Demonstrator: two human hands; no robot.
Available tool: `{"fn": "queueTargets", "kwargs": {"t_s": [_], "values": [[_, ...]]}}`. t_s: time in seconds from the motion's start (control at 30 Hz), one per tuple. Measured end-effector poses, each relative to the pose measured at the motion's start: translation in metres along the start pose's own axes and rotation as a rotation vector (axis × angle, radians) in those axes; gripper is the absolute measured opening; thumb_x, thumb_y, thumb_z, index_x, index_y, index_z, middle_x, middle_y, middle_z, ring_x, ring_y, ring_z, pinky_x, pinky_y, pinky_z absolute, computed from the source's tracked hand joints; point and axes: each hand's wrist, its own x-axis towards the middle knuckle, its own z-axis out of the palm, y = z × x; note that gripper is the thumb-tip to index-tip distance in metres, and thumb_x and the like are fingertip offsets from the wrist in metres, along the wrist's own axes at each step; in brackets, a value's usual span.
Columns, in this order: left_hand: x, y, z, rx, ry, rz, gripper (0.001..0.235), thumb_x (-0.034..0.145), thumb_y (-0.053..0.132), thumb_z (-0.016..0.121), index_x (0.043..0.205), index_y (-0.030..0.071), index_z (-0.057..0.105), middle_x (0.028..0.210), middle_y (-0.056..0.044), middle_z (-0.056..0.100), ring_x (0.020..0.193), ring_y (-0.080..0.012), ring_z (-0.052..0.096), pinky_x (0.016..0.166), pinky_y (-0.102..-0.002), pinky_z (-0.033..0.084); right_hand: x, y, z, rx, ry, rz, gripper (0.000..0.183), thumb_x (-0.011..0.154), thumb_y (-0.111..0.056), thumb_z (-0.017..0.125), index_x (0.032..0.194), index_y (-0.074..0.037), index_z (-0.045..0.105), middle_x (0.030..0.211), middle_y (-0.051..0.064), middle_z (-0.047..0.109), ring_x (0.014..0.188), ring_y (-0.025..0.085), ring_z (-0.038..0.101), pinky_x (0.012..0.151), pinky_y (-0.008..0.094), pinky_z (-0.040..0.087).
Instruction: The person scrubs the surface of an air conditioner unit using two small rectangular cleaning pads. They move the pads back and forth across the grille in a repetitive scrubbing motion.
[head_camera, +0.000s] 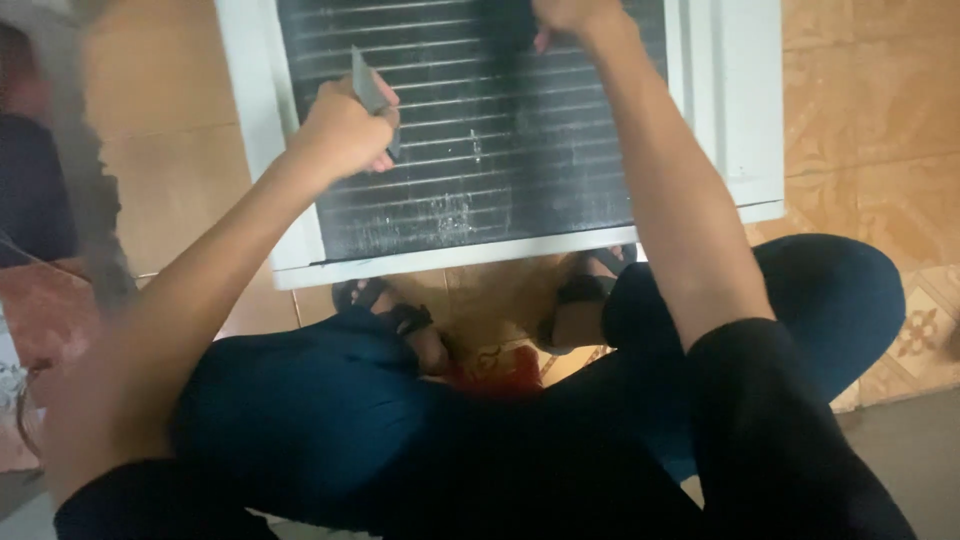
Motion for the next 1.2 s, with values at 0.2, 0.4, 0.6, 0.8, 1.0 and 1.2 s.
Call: {"fn": "queueTargets", "kwargs": {"t_s": [0.2, 0.4, 0.6, 0.8, 1.0, 1.2], "values": [[0.001, 0.002, 0.002, 0.072, 0.072, 0.080, 0.025, 0.098, 0.008, 0.050, 0.119, 0.005, 0.062, 0.087, -0.012, 0.072, 0.060, -0.0176, 0.074, 0.048, -0.026, 0.058, -0.033, -0.033, -0.013, -0.043, -0.022, 0.148, 0.045, 0.096, -0.038, 0.040, 0.077, -0.022, 0.077, 0.077, -0.012, 0.074, 0.093, 0.019, 0.069, 0.105, 0.048, 0.049], [-0.002, 0.001, 0.006, 0.042, 0.042, 0.019, 0.028, 0.098, 0.009, 0.052, 0.124, 0.004, 0.061, 0.094, -0.012, 0.072, 0.061, -0.0188, 0.073, 0.060, -0.029, 0.062, -0.038, -0.020, -0.022, 0.029, -0.088, 0.122, 0.047, 0.105, -0.043, 0.036, 0.107, -0.016, 0.075, 0.072, -0.006, 0.074, 0.093, 0.013, 0.075, 0.105, 0.036, 0.050], [-0.003, 0.002, 0.004, 0.097, 0.043, 0.060, 0.026, 0.097, 0.008, 0.051, 0.121, 0.005, 0.063, 0.083, -0.009, 0.071, 0.057, -0.0182, 0.071, 0.056, -0.030, 0.054, -0.066, -0.037, -0.020, 0.270, -0.044, -0.149, 0.044, 0.090, 0.002, 0.037, 0.131, 0.009, 0.051, 0.085, 0.020, 0.070, 0.056, 0.029, 0.076, 0.051, 0.039, 0.061], [-0.004, -0.003, 0.008, 0.039, 0.053, 0.089, 0.022, 0.096, 0.007, 0.054, 0.116, 0.005, 0.064, 0.086, -0.011, 0.072, 0.060, -0.0213, 0.073, 0.059, -0.032, 0.060, -0.094, -0.038, -0.015, 0.238, 0.052, -0.069, 0.030, 0.098, -0.007, 0.044, 0.094, 0.015, 0.063, 0.062, 0.015, 0.070, 0.046, 0.024, 0.072, 0.050, 0.034, 0.063], [-0.009, -0.003, 0.004, 0.055, 0.071, 0.064, 0.025, 0.096, 0.007, 0.054, 0.119, 0.006, 0.064, 0.086, -0.010, 0.072, 0.057, -0.0196, 0.071, 0.055, -0.031, 0.055, -0.116, -0.037, -0.018, 0.241, -0.076, 0.008, 0.028, 0.091, -0.004, 0.042, 0.079, 0.014, 0.061, 0.061, 0.020, 0.067, 0.046, 0.028, 0.068, 0.047, 0.037, 0.059], [-0.008, -0.014, 0.005, 0.180, 0.136, 0.204, 0.021, 0.096, 0.008, 0.057, 0.115, 0.005, 0.068, 0.081, -0.010, 0.073, 0.055, -0.0212, 0.070, 0.055, -0.036, 0.054, -0.176, -0.039, 0.005, 0.260, 0.034, -0.003, 0.029, 0.105, -0.014, 0.050, 0.095, 0.007, 0.068, 0.060, 0.012, 0.068, 0.043, 0.022, 0.066, 0.044, 0.032, 0.056]]}}
